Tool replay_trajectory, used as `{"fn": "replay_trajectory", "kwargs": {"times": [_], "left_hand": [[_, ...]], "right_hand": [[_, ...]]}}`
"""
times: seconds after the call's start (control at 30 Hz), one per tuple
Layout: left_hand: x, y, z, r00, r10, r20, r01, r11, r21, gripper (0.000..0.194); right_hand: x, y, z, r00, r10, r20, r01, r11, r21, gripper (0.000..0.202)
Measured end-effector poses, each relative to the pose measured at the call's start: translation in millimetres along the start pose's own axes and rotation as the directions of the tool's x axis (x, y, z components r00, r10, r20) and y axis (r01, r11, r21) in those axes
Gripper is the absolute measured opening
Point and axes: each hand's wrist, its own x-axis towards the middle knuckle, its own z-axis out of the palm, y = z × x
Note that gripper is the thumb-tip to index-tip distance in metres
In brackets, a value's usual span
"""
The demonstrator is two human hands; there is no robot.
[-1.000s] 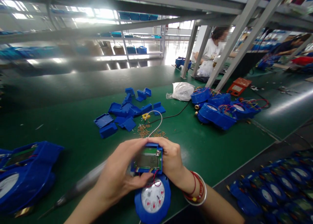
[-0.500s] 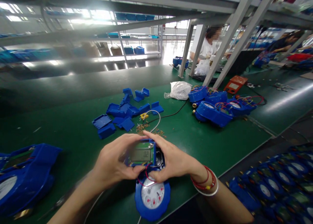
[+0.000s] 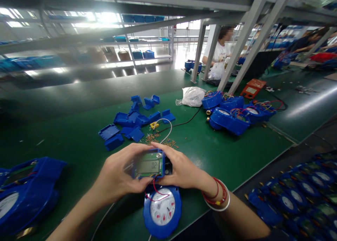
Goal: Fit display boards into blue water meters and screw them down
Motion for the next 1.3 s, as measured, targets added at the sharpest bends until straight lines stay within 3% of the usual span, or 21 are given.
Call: {"fn": "replay_trajectory", "kwargs": {"times": [0.13, 0.3, 0.57, 0.7, 0.8, 0.87, 1.0, 1.3], "left_hand": [[1, 1, -0.4, 1.0, 0.008, 0.001, -0.008, 1.0, -0.012, 0.054], [2, 3, 1.6, 1.0, 0.027, -0.012, -0.027, 1.0, -0.004, 0.052], [-6, 3, 7.8, 0.998, 0.064, 0.019, -0.064, 0.998, -0.004, 0.06], [-20, 2, 14.3, 0.997, -0.072, 0.023, 0.074, 0.985, -0.153, 0.073], [-31, 4, 18.6, 0.991, -0.082, -0.102, 0.047, 0.949, -0.31, 0.066], [-35, 7, 19.5, 0.989, -0.006, -0.146, -0.033, 0.966, -0.258, 0.052], [-38, 16, 19.2, 0.986, 0.113, -0.121, -0.117, 0.993, -0.024, 0.034], [-47, 21, 35.6, 0.932, 0.226, -0.284, -0.208, 0.974, 0.09, 0.05]], "right_hand": [[0, 1, 0, 0.999, -0.024, 0.034, 0.025, 1.0, -0.006, 0.09], [-1, 4, 9, 0.996, -0.012, -0.083, 0.007, 0.999, -0.053, 0.097], [-5, 9, 16, 0.973, -0.07, -0.218, 0.059, 0.997, -0.056, 0.066], [-8, 11, 16, 0.959, -0.129, -0.251, 0.114, 0.991, -0.074, 0.065], [-9, 10, 15, 0.96, -0.14, -0.241, 0.121, 0.988, -0.091, 0.063], [-9, 9, 15, 0.964, -0.134, -0.23, 0.114, 0.988, -0.101, 0.061], [-8, 7, 14, 0.968, -0.128, -0.216, 0.108, 0.989, -0.103, 0.059], [-5, 5, 15, 0.96, -0.156, -0.233, 0.139, 0.986, -0.089, 0.052]]}}
